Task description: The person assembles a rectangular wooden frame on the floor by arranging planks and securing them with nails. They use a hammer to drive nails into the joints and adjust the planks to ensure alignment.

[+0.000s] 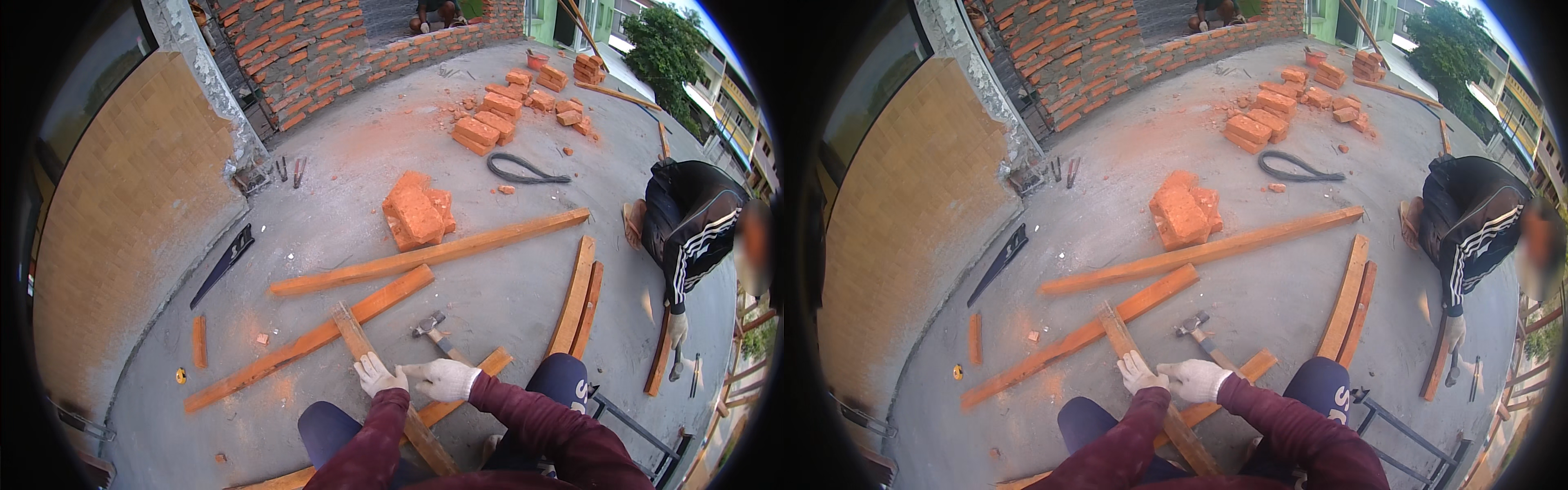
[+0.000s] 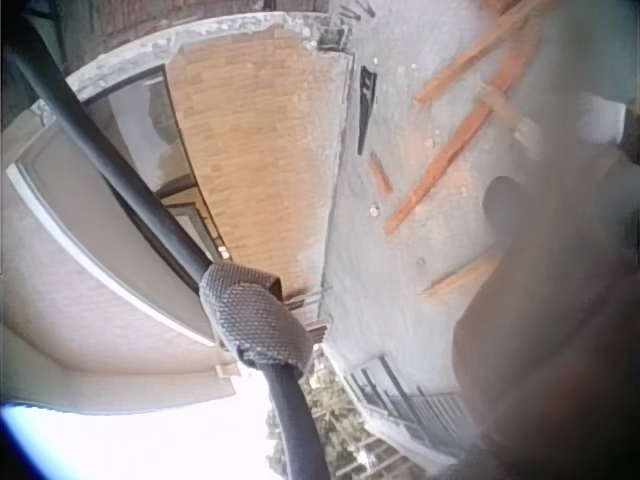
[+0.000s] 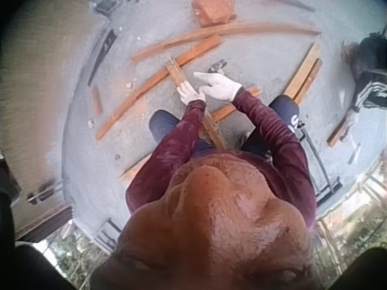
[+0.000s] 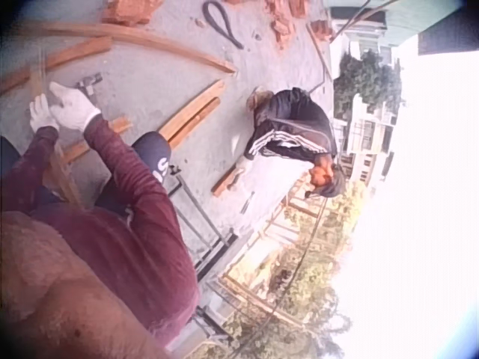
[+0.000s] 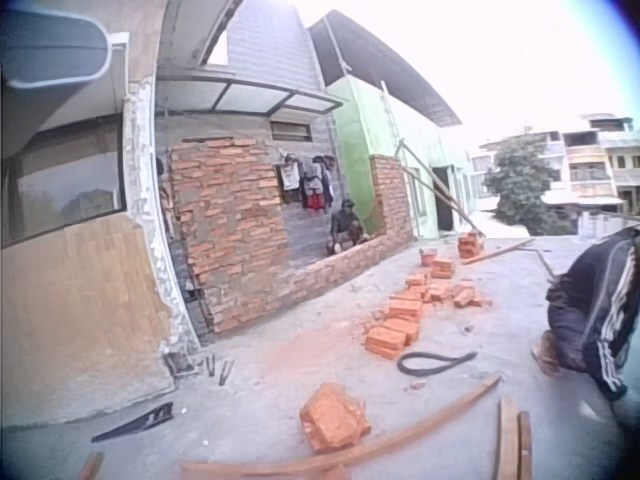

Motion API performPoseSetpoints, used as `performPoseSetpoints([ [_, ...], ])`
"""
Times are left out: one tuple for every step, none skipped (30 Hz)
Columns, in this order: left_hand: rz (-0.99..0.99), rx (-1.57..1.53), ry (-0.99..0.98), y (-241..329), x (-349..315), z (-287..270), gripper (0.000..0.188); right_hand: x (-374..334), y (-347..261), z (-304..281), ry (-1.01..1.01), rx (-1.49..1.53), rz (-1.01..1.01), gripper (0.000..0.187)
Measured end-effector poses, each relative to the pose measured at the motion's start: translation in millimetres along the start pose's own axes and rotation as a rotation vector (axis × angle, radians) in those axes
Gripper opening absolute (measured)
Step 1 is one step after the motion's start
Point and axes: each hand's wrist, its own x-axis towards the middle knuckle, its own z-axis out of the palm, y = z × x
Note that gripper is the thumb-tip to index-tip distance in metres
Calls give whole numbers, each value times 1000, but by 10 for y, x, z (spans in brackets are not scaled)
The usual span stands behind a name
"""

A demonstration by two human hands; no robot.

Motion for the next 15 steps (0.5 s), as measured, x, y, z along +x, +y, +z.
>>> performPoseSetpoints([
  [-11,78,-7,-212,-77,2,95,90,-307,-283,93,246,-122,47],
  [-36,40,-32,-125,-77,-72,95,157,-627,-680,180,446,-226,53],
  [-36,14,-21,-80,-79,-70,95,199,-967,-1046,247,587,-333,60],
  [-34,-10,-1,-69,-69,-58,95,224,-1249,-1307,292,676,-423,67],
  [-48,-20,18,-150,-95,-62,95,295,-1464,-1476,333,718,-488,74],
  [-47,-23,31,-139,-101,-103,95,311,-1595,-1591,403,693,-523,73],
  [-34,-23,35,-87,-79,-115,95,317,-1699,-1727,476,658,-559,71],
  [-25,-24,37,-51,-65,-94,95,344,-1770,-1828,546,622,-591,70],
  [-18,-24,38,-38,-67,-80,95,358,-1833,-1897,613,585,-624,69],
  [-20,-30,24,-51,-70,-64,95,298,-1882,-1880,601,593,-595,68],
  [-27,-35,10,-76,-77,-51,95,248,-1929,-1864,590,602,-569,67],
  [-43,-44,8,-119,-88,-68,95,167,-1857,-1736,477,630,-509,66],
  [-63,-18,11,-229,-78,-70,96,153,-1722,-1557,350,664,-458,64],
  [-70,-8,11,-230,-48,-27,96,137,-1474,-1334,391,463,-459,61],
  [-74,-5,-1,-171,-62,35,96,114,-1127,-1078,400,277,-424,55],
])
